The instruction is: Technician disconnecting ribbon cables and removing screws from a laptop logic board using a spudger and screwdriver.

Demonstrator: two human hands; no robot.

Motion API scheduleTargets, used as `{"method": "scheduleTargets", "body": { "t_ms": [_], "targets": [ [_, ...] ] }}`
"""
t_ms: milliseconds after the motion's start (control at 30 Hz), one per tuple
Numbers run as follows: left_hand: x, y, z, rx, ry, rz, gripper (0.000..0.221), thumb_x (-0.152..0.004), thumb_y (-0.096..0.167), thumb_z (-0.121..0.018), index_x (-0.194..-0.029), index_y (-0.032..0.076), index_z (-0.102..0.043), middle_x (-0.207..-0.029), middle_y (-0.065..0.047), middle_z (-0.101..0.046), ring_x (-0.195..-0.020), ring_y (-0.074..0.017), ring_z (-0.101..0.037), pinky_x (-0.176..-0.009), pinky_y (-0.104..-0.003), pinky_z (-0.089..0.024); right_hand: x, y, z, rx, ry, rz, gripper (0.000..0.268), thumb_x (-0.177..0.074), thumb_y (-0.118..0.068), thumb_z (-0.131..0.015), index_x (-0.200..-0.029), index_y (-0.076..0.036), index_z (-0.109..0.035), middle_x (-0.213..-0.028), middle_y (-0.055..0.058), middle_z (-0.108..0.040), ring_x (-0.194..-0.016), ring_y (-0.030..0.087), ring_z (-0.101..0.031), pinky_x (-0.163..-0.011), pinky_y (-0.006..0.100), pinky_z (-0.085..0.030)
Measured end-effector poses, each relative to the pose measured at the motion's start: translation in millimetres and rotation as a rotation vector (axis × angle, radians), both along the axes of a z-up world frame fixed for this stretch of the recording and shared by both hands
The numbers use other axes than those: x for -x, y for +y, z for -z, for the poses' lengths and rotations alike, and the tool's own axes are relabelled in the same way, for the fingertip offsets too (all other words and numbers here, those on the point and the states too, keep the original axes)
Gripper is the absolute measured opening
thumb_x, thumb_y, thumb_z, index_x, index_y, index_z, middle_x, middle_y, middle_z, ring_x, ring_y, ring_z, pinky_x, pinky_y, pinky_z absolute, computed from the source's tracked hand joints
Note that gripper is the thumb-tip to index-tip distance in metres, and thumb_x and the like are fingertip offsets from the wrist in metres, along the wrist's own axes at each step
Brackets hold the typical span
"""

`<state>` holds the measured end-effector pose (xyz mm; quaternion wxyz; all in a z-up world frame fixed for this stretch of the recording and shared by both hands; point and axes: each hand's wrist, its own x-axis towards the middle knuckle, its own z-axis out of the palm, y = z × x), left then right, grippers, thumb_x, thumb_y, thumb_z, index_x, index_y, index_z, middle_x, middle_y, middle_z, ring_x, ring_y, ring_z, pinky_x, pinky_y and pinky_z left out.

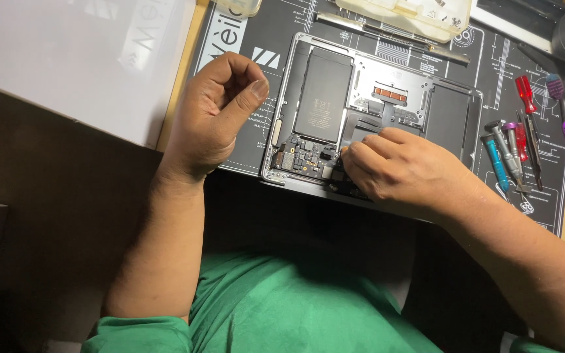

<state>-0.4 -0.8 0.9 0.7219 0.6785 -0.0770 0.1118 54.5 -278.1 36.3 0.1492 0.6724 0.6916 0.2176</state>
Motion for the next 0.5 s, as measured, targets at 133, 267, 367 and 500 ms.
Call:
{"method": "scheduleTargets", "body": {
  "t_ms": [133, 267, 367, 500],
  "targets": [
    [0.3, 0.2, -1.2, -0.012, 0.005, -0.012, 0.006, -0.103, 0.015, -0.059, -0.099, 0.011, -0.058, -0.087, 0.004, -0.053, -0.083, -0.0074, -0.05, -0.078, -0.02, -0.046, -2.9, -1.8, 3.5, -0.011, 0.009, -0.006, 0.008, -0.102, -0.006, -0.061, -0.095, -0.004, -0.064, -0.078, 0.001, -0.044, -0.063, 0.014, -0.043, -0.058, 0.028, -0.04],
    [-0.1, 0.5, -0.2, -0.015, 0.0, -0.011, 0.005, -0.103, 0.015, -0.059, -0.1, 0.011, -0.058, -0.088, 0.004, -0.054, -0.083, -0.0081, -0.051, -0.079, -0.021, -0.048, -6.1, -5.8, 6.1, -0.009, 0.088, 0.005, 0.004, -0.101, -0.003, -0.062, -0.098, -0.002, -0.064, -0.081, 0.003, -0.048, -0.064, 0.016, -0.047, -0.06, 0.031, -0.045],
    [-0.1, 0.5, -0.2, -0.003, 0.002, -0.014, 0.006, -0.103, 0.016, -0.06, -0.099, 0.011, -0.058, -0.087, 0.005, -0.053, -0.082, -0.0072, -0.05, -0.078, -0.02, -0.046, -8.7, -12.6, 9.2, 0.031, 0.149, 0.051, 0.014, -0.098, -0.006, -0.065, -0.111, -0.002, -0.065, -0.09, 0.003, -0.054, -0.07, 0.017, -0.053, -0.064, 0.032, -0.052],
    [-0.2, 1.5, 0.2, 0.006, -0.003, -0.006, 0.006, -0.104, 0.015, -0.06, -0.1, 0.011, -0.058, -0.088, 0.004, -0.054, -0.083, -0.0075, -0.051, -0.079, -0.02, -0.047, -10.4, -17.4, 2.2, -0.134, 0.318, 0.12, 0.016, -0.1, -0.014, -0.069, -0.111, -0.004, -0.071, -0.096, 0.006, -0.066, -0.076, 0.019, -0.062, -0.069, 0.033, -0.053]
  ]
}}
